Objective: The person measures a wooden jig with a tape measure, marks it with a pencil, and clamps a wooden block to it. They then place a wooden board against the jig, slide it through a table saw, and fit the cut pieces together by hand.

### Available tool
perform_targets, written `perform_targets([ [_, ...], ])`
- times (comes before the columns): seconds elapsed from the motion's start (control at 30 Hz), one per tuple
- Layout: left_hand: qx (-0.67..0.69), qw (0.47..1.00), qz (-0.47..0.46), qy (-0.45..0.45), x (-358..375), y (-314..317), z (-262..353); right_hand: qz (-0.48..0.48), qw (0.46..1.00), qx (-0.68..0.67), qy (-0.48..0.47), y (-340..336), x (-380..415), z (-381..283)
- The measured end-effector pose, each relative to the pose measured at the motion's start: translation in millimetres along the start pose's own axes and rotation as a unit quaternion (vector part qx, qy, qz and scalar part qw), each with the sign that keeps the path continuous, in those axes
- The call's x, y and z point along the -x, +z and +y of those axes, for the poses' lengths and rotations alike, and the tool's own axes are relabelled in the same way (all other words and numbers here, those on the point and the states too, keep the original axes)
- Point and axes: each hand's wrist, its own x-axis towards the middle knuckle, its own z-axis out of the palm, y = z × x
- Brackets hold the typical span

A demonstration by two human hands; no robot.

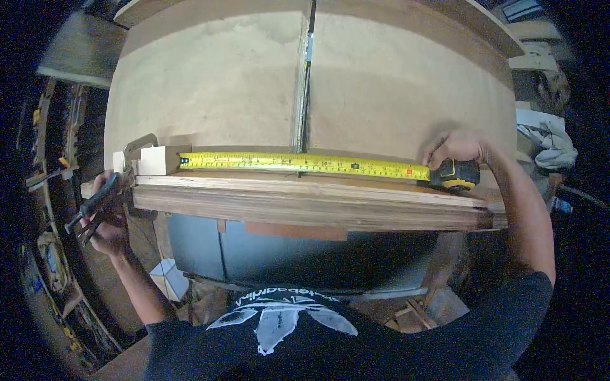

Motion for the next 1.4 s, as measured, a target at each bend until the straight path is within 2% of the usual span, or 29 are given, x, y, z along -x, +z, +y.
perform_targets([
  [0.07, 0.024, 1.000, 0.007, -0.017, 1.6, -1.9, 2.8, 0.003, 1.000, -0.015, 0.009, 0.2, -1.6, 0.3],
  [0.13, 0.022, 0.998, -0.026, 0.061, 3.2, 9.1, 9.6, 0.032, 0.998, 0.047, -0.011, -1.0, -4.2, 0.3],
  [0.17, 0.101, 0.989, -0.086, 0.067, 2.4, 15.5, 14.9, 0.034, 0.998, 0.047, -0.009, -2.4, -3.2, -1.5],
  [0.2, 0.103, 0.989, -0.086, 0.067, 3.9, 14.4, 18.0, 0.010, 0.999, 0.041, -0.007, -2.8, -3.3, -5.0],
  [0.27, -0.016, 0.996, -0.002, 0.088, 8.2, 10.3, 25.0, -0.013, 0.999, 0.038, -0.007, -3.1, -5.1, -7.1],
  [0.3, 0.017, 0.992, -0.068, 0.105, 6.2, 13.3, 31.6, -0.013, 0.999, 0.047, -0.017, -3.9, -8.8, -2.9],
  [0.33, 0.017, 0.992, -0.066, 0.108, 5.1, 8.2, 29.9, -0.014, 0.998, 0.057, -0.028, -7.3, -9.8, 1.0],
  [0.4, -0.134, 0.980, -0.042, 0.139, 10.5, -13.8, 37.3, 0.046, 0.980, 0.194, 0.017, -8.7, -3.5, 0.4],
  [0.43, -0.208, 0.962, -0.046, 0.172, 9.1, 17.2, 54.7, 0.068, 0.961, 0.270, 0.008, -5.9, 0.4, -3.9],
  [0.47, -0.186, 0.971, -0.026, 0.151, 9.5, 17.6, 55.7, 0.094, 0.934, 0.345, -0.011, 0.3, 5.3, -10.1],
  [0.5, -0.176, 0.974, -0.017, 0.142, 10.1, 25.8, 61.5, 0.113, 0.933, 0.341, -0.008, 10.5, 12.4, -18.8],
  [0.53, -0.169, 0.971, -0.037, 0.164, 10.2, 28.1, 60.7, 0.046, 0.973, 0.227, -0.017, -10.8, -16.6, 21.5],
  [0.57, -0.168, 0.971, -0.043, 0.162, 7.2, 33.0, 64.2, 0.045, 0.980, 0.192, -0.029, -11.9, -23.2, 28.2],
  [0.67, -0.052, 0.984, -0.099, 0.138, -1.4, 34.7, 60.8, 0.050, 0.994, 0.085, -0.052, 1.3, -18.3, 8.3],
  [0.7, -0.049, 0.984, -0.085, 0.152, -3.6, 37.5, 58.7, 0.072, 0.993, 0.094, -0.019, 2.0, -23.5, 9.0],
  [0.77, -0.035, 0.980, -0.075, 0.183, 0.6, 43.2, 51.3, 0.083, 0.993, 0.085, -0.028, -0.2, -17.8, 24.3],
  [0.83, -0.201, 0.920, 0.119, 0.314, 10.2, 42.2, 37.5, 0.078, 0.991, 0.091, -0.058, 0.1, -12.4, 22.6],
  [0.87, -0.205, 0.892, 0.129, 0.382, 12.1, 40.3, 26.3, 0.085, 0.990, 0.094, -0.062, 0.0, -11.7, 22.8],
  [0.97, -0.158, 0.896, 0.114, 0.398, 29.0, 45.9, 16.1, 0.108, 0.986, 0.113, -0.053, 0.6, -20.3, 23.1],
  [1.07, -0.161, 0.951, 0.109, 0.239, 35.1, 48.4, 36.2, 0.063, 0.983, 0.151, -0.084, -3.4, -25.0, 28.4],
  [1.13, -0.213, 0.939, 0.062, 0.262, 35.2, 34.9, 42.1, 0.057, 0.987, 0.137, -0.059, -7.4, -31.8, 36.2],
  [1.2, -0.155, 0.959, 0.012, 0.238, 33.5, 34.9, 54.5, 0.056, 0.991, 0.116, -0.043, -7.2, -36.9, 38.4],
  [1.27, -0.129, 0.955, -0.017, 0.266, 29.3, 36.7, 53.0, 0.071, 0.990, 0.106, -0.051, -2.9, -32.5, 31.5],
  [1.33, -0.044, 0.952, -0.003, 0.304, 24.1, 60.7, 53.5, 0.079, 0.991, 0.097, -0.052, -1.0, -30.0, 29.9],
  [1.4, -0.125, 0.934, 0.090, 0.322, 22.9, 65.2, 44.2, 0.071, 0.989, 0.125, -0.031, -2.7, -32.8, 30.5],
])
